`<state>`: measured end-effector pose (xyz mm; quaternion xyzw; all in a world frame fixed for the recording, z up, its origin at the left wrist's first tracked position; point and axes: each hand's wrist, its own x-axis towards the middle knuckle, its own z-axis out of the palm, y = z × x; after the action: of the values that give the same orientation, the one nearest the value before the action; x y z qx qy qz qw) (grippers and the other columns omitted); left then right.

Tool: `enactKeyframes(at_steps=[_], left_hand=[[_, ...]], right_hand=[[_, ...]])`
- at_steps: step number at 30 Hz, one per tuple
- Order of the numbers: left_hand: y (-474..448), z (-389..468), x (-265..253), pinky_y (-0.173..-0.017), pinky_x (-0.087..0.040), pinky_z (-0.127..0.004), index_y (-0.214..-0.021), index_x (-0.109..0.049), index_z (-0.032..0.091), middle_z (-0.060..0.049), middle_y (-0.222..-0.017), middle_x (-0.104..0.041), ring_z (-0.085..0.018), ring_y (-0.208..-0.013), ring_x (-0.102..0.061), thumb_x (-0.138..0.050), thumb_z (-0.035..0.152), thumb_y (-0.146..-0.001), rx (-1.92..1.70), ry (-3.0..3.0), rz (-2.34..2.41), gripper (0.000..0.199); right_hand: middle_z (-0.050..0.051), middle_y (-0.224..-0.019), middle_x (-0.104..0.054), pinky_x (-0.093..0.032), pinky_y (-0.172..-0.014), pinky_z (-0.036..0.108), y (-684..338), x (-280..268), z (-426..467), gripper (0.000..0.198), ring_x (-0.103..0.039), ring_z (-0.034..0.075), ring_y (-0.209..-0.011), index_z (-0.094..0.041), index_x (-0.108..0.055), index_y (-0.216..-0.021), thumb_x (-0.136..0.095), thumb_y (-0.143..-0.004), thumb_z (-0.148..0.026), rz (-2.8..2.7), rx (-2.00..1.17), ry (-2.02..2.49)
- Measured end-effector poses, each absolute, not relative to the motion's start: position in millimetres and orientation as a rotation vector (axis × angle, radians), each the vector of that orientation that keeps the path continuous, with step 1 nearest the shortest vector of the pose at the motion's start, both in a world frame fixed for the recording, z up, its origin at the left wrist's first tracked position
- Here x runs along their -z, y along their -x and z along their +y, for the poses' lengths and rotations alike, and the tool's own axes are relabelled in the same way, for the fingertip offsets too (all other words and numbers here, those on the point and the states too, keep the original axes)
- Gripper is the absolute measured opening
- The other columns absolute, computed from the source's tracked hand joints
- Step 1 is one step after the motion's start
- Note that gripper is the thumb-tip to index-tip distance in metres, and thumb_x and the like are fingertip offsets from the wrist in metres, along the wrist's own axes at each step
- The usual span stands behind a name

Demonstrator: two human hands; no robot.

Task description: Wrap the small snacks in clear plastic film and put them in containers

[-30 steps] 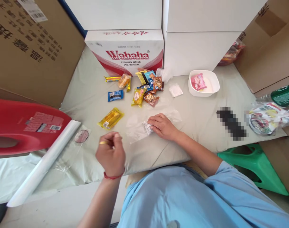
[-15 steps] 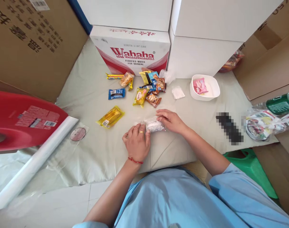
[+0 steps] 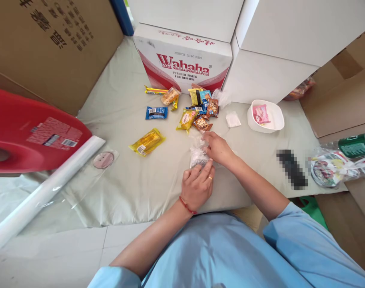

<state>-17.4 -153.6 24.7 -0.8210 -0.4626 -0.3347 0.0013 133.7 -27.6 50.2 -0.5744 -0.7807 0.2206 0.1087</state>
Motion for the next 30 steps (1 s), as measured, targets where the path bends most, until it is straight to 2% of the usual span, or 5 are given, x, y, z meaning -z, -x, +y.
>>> enactKeyframes(at_steps=[9, 13, 17, 22, 30], left_hand=[[55, -120, -21, -0.097, -0.042, -0.053, -0.135, -0.066, 0.015, -0.022, -0.149, -0.06, -0.038, -0.118, -0.058, -0.055, 0.042, -0.099, 1.008, 2.054, -2.235, 0.047], [51, -146, -23, -0.095, -0.044, -0.046, -0.117, -0.071, 0.02, -0.018, -0.128, -0.072, -0.029, -0.11, -0.065, -0.058, 0.022, -0.094, 1.347, 2.081, -1.811, 0.026], [20, -168, -21, -0.093, -0.046, -0.038, -0.115, -0.071, 0.024, -0.009, -0.114, -0.079, -0.023, -0.112, -0.07, -0.055, 0.011, -0.091, 1.401, 2.656, -1.154, 0.032], [8, -147, -8, -0.106, -0.042, -0.046, -0.133, -0.066, 0.017, -0.016, -0.136, -0.072, -0.029, -0.129, -0.065, -0.05, 0.016, -0.098, 1.131, 2.562, -1.662, 0.039], [17, -139, -2, -0.106, -0.038, -0.045, -0.134, -0.067, 0.02, -0.011, -0.139, -0.071, -0.028, -0.131, -0.064, -0.054, 0.013, -0.096, 1.044, 2.544, -1.682, 0.041]], right_hand=[[0.015, -0.14, -0.061, -0.054, -0.1, 0.036, -138, -44, -28, 0.03, -0.071, 0.022, -0.105, -0.016, -0.069, -0.12, -0.07, -0.091, -0.019, -2.266, -0.673, 1.686], [0.016, -0.143, -0.06, -0.052, -0.104, 0.04, -130, -46, -30, 0.031, -0.069, 0.028, -0.118, -0.016, -0.069, -0.122, -0.067, -0.092, -0.018, -2.323, -0.64, 1.691], [0.016, -0.144, -0.059, -0.053, -0.102, 0.039, -124, -51, -32, 0.03, -0.07, 0.028, -0.115, -0.015, -0.07, -0.122, -0.066, -0.093, -0.017, -2.368, -0.609, 1.712], [0.016, -0.138, -0.063, -0.055, -0.096, 0.036, -125, -54, -32, 0.03, -0.072, 0.024, -0.102, -0.016, -0.071, -0.121, -0.068, -0.092, -0.02, -2.413, -0.621, 1.675], [0.015, -0.125, -0.071, -0.051, -0.099, 0.04, -124, -63, 9, 0.03, -0.063, 0.03, -0.119, -0.016, -0.07, -0.124, -0.056, -0.099, -0.025, -2.466, -0.41, 1.713]])
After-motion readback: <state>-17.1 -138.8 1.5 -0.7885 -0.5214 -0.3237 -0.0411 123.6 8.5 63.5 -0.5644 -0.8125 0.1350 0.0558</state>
